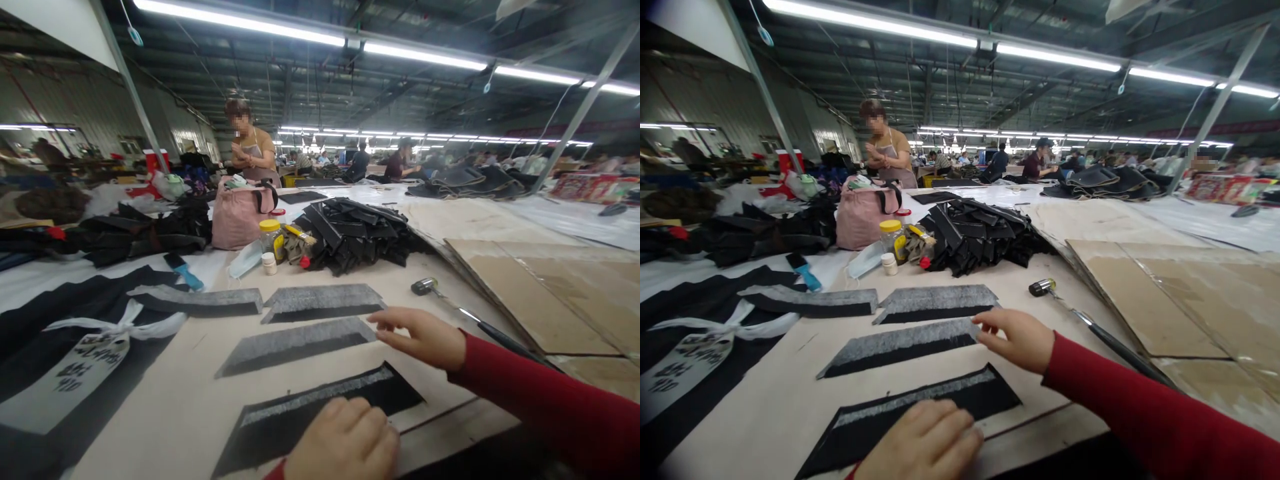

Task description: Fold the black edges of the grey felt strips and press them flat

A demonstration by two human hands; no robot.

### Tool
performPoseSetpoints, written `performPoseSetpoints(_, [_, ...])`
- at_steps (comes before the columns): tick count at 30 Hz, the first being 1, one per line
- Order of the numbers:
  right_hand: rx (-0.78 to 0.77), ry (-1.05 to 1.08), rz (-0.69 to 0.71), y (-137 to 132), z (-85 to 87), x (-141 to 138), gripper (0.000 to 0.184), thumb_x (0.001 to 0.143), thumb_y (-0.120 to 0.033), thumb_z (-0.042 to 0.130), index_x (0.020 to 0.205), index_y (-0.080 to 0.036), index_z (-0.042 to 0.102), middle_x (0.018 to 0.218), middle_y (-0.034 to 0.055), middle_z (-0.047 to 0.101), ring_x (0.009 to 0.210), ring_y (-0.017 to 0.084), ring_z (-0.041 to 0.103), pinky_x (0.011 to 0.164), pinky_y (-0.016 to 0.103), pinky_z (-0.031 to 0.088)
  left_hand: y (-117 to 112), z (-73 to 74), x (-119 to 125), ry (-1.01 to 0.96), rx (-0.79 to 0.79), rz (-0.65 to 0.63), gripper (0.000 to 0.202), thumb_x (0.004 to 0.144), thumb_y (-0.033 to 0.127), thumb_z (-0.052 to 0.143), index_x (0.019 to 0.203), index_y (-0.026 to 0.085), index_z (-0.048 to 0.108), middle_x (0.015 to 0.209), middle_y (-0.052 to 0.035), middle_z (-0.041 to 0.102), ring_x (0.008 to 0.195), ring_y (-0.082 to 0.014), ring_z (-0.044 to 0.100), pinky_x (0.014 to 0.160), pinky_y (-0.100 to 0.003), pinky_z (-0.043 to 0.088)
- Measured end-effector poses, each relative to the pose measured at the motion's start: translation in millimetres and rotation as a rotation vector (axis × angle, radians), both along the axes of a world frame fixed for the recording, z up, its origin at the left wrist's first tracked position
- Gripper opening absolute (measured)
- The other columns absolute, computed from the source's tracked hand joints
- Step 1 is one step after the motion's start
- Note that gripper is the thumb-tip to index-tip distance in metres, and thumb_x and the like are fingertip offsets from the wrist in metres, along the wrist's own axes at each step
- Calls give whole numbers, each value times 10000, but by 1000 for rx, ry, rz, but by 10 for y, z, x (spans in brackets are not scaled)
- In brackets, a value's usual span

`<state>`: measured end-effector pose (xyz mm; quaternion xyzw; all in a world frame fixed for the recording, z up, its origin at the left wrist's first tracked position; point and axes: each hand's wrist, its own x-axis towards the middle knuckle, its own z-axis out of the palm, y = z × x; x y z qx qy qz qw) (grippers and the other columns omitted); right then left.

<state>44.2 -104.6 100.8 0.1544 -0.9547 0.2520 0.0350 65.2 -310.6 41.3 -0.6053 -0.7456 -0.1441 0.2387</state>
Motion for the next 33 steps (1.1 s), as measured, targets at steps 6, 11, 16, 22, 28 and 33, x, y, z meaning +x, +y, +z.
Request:
performPoseSetpoints(6, [303, 174, 44, -381, 157, -1060, 283, 799, -170, 408, 1003, -139, 600, 1026, 89, 590, 943, 178, 517, 835, 274, 356, -115, -33, -287, -231, -99, 222, 334, 788, 314, 493, 1107, 227, 447, 1114, -17, 527, 990, -167, 470, 842, -321, 400])
performPoseSetpoints(11, [370, 33, -167, -741, -120, -1940, 336, 788, -117, 393, 1095, -123, 530, 1038, 112, 588, 933, 176, 538, 772, 235, 378, -123, -179, -317, -319, -100, 181, 399, 766, 357, 512, 1134, 236, 416, 1119, 2, 525, 981, -172, 471, 823, -330, 414])
performPoseSetpoints(16, [386, -39, -286, -796, -292, -2431, 265, 775, -249, 467, 933, -99, 618, 927, 139, 622, 839, 209, 571, 677, 247, 400, -91, -236, -390, -258, -100, 157, 403, 737, 397, 542, 1082, 210, 449, 1050, -7, 562, 910, -180, 510, 739, -315, 435])
performPoseSetpoints(22, [374, -29, -295, -825, -390, -2625, 313, 797, -357, 434, 959, -159, 614, 948, 89, 620, 859, 178, 558, 667, 223, 387, -39, -260, -442, -168, -75, 149, 357, 717, 415, 570, 991, 200, 491, 963, 4, 588, 799, -159, 545, 628, -278, 424])
performPoseSetpoints(28, [380, -55, -286, -911, -460, -2749, 317, 797, -348, 431, 972, -159, 616, 975, 99, 611, 876, 185, 559, 696, 229, 390, -17, -284, -433, -165, -65, 169, 335, 726, 424, 556, 970, 203, 495, 941, 12, 582, 789, -151, 536, 614, -278, 409])
performPoseSetpoints(33, [387, -54, -305, -913, -439, -2713, 376, 729, -402, 511, 1013, -170, 593, 1058, 119, 569, 907, 220, 551, 725, 269, 407, -17, -300, -432, -149, -75, 171, 370, 734, 432, 544, 1019, 207, 473, 959, 7, 569, 804, -150, 528, 618, -279, 407])
